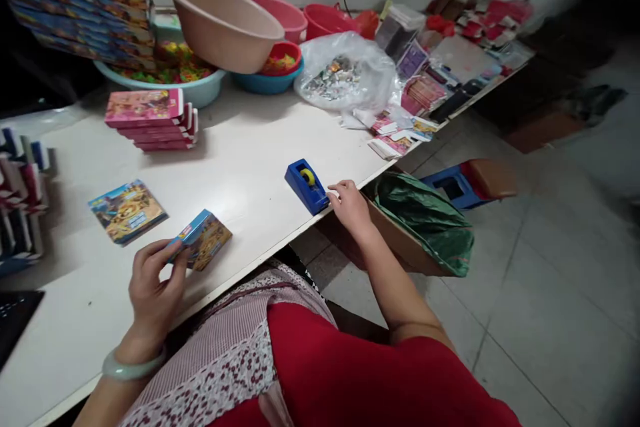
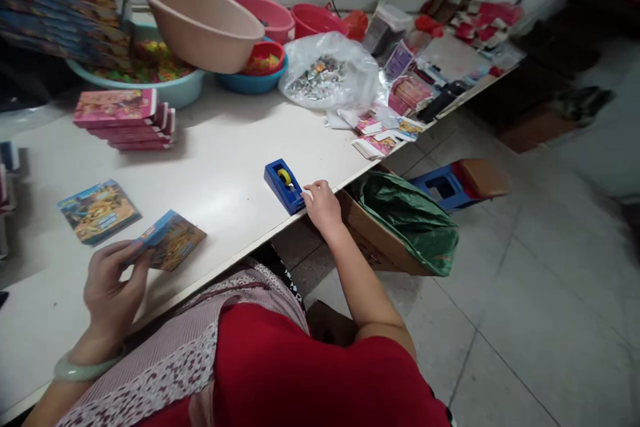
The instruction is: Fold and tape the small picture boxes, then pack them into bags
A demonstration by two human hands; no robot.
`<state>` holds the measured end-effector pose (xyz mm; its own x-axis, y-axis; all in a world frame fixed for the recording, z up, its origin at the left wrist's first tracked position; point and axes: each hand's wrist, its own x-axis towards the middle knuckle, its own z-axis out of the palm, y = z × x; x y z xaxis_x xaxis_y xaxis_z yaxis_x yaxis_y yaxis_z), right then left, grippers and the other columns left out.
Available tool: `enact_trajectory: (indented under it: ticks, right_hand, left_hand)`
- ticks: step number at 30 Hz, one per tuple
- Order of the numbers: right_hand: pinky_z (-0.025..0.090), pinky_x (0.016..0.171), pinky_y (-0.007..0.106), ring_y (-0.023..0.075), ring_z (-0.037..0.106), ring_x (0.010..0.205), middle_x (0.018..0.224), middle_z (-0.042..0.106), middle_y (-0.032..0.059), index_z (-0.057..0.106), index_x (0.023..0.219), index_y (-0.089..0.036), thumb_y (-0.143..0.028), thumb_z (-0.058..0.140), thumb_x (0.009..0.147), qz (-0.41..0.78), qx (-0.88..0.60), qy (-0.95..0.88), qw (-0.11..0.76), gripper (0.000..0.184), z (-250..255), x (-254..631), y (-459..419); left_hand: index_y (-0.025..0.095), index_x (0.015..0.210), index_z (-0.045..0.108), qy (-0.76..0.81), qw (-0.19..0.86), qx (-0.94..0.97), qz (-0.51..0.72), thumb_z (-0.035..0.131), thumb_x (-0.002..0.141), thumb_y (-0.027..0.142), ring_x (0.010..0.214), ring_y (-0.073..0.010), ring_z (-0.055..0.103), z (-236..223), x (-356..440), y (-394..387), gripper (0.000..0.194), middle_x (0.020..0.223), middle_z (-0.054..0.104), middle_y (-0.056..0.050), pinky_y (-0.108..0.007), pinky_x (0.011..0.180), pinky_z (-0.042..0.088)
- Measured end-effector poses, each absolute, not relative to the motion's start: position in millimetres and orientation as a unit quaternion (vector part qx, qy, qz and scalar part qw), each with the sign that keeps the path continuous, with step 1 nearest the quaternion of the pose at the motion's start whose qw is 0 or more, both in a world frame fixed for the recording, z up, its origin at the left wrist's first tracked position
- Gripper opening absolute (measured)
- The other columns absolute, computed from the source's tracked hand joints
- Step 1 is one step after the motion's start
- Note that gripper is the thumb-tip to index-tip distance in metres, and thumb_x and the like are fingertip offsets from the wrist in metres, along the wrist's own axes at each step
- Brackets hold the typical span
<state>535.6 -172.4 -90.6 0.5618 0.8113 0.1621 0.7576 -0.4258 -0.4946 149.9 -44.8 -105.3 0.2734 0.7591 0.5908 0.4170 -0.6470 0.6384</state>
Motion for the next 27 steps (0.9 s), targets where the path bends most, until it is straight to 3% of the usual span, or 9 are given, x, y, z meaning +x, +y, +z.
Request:
enact_trajectory:
  ticks: [3,7,11,13,16,18,22,25,27]
  right_hand:
    - [0.052,0.086,0.037,0.0237,0.065,0.093,0.107,0.062,0.0109,0.080,0.097,-0.021,-0.030,0.069,0.091,0.089,-0.857,-0.464,0.206,0.015,-86.0,553.5,-178.5]
    - [0.050,0.081,0.034,0.0159,0.060,0.076,0.102,0.061,0.0062,0.081,0.099,-0.023,-0.030,0.072,0.089,0.154,-0.843,-0.456,0.242,0.016,-89.7,559.9,-173.7]
    - [0.052,0.079,0.034,0.0147,0.056,0.072,0.091,0.060,0.0038,0.080,0.086,-0.023,-0.035,0.075,0.083,0.195,-0.801,-0.432,0.365,0.014,-111.1,559.5,-171.7]
    - [0.055,0.077,0.034,0.0160,0.058,0.076,0.094,0.061,0.0045,0.078,0.082,-0.022,-0.045,0.075,0.079,0.220,-0.767,-0.389,0.460,0.023,-125.7,553.7,-173.9]
    - [0.058,0.076,0.036,0.0167,0.062,0.081,0.113,0.060,0.0078,0.075,0.084,-0.021,-0.062,0.072,0.075,0.246,-0.721,-0.304,0.572,0.041,-144.7,540.2,-180.1]
    - [0.059,0.079,0.037,0.0169,0.063,0.084,0.119,0.059,0.0086,0.073,0.084,-0.021,-0.065,0.070,0.074,0.241,-0.713,-0.274,0.599,0.045,-152.0,532.1,-184.6]
    - [0.058,0.085,0.039,0.0227,0.063,0.097,0.109,0.060,0.0101,0.070,0.077,-0.021,-0.056,0.067,0.080,0.173,-0.753,-0.316,0.551,0.036,-149.2,526.9,-191.0]
    - [0.054,0.089,0.041,0.0251,0.063,0.100,0.103,0.060,0.0114,0.068,0.075,-0.020,-0.044,0.063,0.085,0.117,-0.797,-0.388,0.449,0.026,-135.7,532.0,-193.2]
    - [0.052,0.092,0.040,0.0252,0.063,0.098,0.100,0.062,0.0112,0.066,0.076,-0.021,-0.036,0.060,0.088,0.100,-0.816,-0.435,0.367,0.021,-125.4,537.1,-194.5]
  left_hand:
    - [0.070,0.124,0.054,0.389,0.184,0.781,0.452,0.068,0.088,0.030,0.092,-0.0280,0.065,-96.9,150.4,-47.7,0.056,0.106,0.066,0.012,-0.055,0.067,0.060]
    - [0.067,0.128,0.054,0.391,0.169,0.789,0.444,0.068,0.089,0.028,0.095,-0.0268,0.065,-97.4,149.1,-48.5,0.057,0.109,0.066,0.010,-0.052,0.068,0.061]
    - [0.047,0.130,0.062,0.349,0.116,0.808,0.461,0.072,0.087,0.024,0.092,-0.0235,0.067,-107.4,146.2,-42.2,0.050,0.107,0.067,0.001,-0.039,0.063,0.060]
    - [0.037,0.128,0.065,0.324,0.090,0.816,0.470,0.075,0.085,0.021,0.089,-0.0219,0.067,-111.3,145.5,-38.7,0.047,0.105,0.068,-0.002,-0.033,0.061,0.058]
    - [0.033,0.126,0.067,0.317,0.087,0.819,0.471,0.075,0.084,0.019,0.090,-0.0218,0.067,-113.1,145.6,-36.6,0.045,0.105,0.068,-0.004,-0.032,0.061,0.058]
    - [0.036,0.127,0.066,0.321,0.094,0.815,0.473,0.075,0.084,0.020,0.091,-0.0230,0.068,-112.2,145.9,-37.4,0.047,0.105,0.069,-0.004,-0.033,0.061,0.058]
    - [0.046,0.132,0.062,0.340,0.107,0.808,0.469,0.075,0.084,0.022,0.093,-0.0273,0.069,-109.9,146.8,-39.5,0.055,0.108,0.070,-0.004,-0.042,0.065,0.060]
    - [0.048,0.132,0.061,0.335,0.113,0.815,0.460,0.074,0.085,0.021,0.102,-0.0285,0.070,-110.3,148.4,-39.5,0.056,0.116,0.070,-0.002,-0.050,0.078,0.062]
    - [0.044,0.130,0.062,0.316,0.120,0.822,0.459,0.073,0.085,0.019,0.102,-0.0260,0.071,-110.6,149.7,-40.1,0.053,0.117,0.070,-0.002,-0.048,0.081,0.062]
